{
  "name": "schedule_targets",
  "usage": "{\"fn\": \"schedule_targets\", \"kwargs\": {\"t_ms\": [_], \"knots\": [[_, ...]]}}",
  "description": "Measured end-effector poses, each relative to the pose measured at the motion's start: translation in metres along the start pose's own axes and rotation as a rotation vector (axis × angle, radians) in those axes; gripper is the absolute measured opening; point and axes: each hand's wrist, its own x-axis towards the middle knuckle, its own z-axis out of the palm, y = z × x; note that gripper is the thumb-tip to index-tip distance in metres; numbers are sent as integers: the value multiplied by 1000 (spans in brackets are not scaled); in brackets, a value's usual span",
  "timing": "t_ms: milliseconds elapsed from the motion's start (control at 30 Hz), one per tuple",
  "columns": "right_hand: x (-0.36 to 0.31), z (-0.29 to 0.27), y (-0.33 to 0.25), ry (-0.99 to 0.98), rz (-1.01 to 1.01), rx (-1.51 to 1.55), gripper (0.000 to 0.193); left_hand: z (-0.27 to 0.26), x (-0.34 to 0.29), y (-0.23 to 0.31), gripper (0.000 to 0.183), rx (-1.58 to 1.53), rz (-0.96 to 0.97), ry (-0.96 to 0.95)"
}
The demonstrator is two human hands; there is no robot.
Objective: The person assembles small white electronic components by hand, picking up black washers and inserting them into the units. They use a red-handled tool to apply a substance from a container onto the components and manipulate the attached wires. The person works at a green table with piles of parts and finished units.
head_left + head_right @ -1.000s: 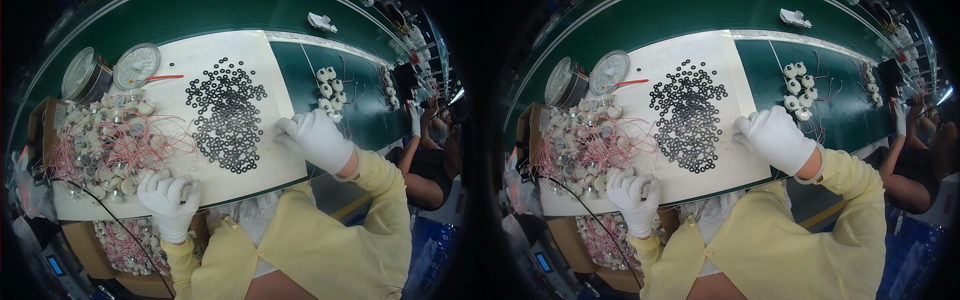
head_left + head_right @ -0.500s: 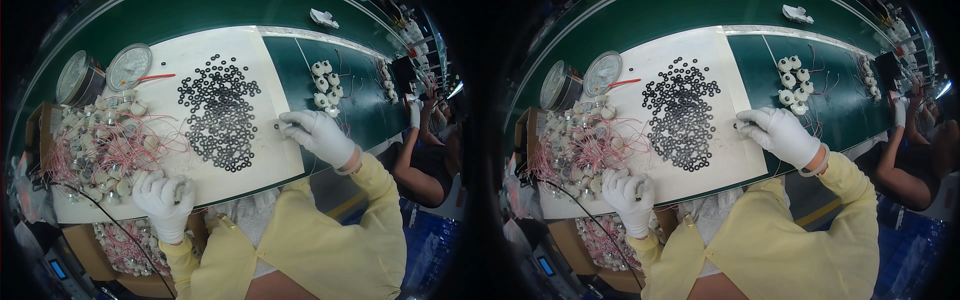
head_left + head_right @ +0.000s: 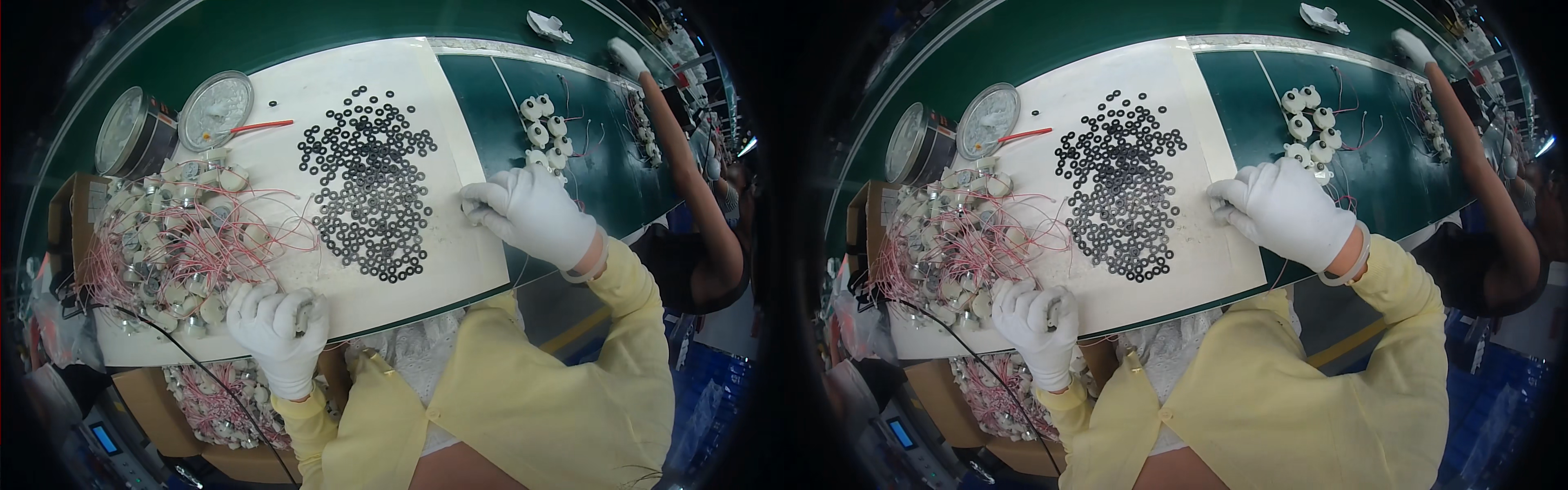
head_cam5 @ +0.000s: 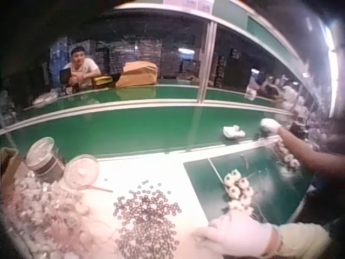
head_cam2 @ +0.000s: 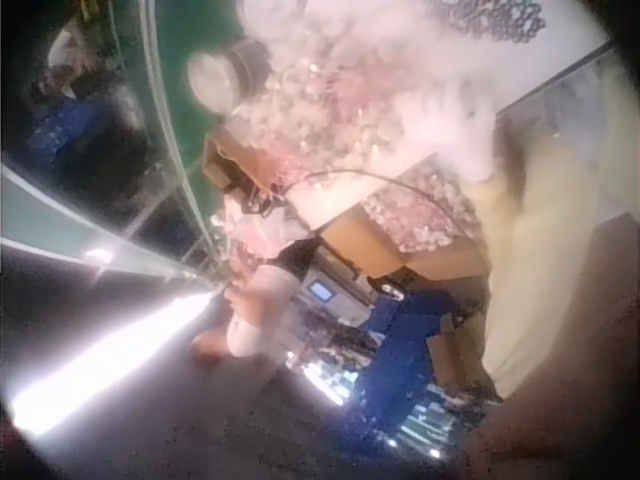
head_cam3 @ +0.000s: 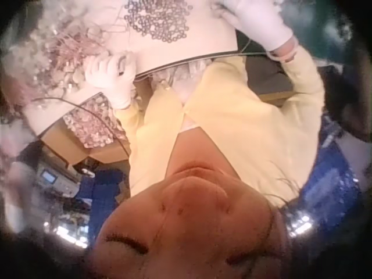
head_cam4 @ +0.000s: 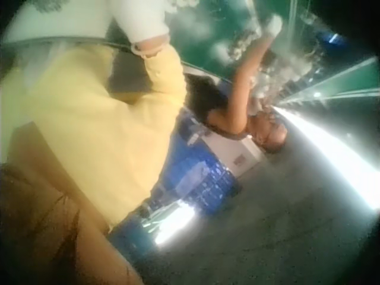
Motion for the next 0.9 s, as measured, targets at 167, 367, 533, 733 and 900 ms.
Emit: {"fn": "schedule_targets", "kwargs": {"t_ms": [167, 367, 533, 733, 900], "knots": [[-5, -7, -5, 22, -114, -175, 30, -1, -2, -1, 25, 4, -6, -17], [-14, -12, -22, -72, -146, -426, 34, 1, 1, -1, 27, 38, 13, -6], [-22, 0, -22, 10, -40, -266, 28, 1, 0, -1, 26, 51, 11, -16], [-45, 37, -22, 238, 328, 413, 15, 1, -1, -2, 23, 54, 28, -34], [-60, 40, -18, 379, 490, 228, 11, 0, -1, -4, 23, 66, 67, -46]]}}
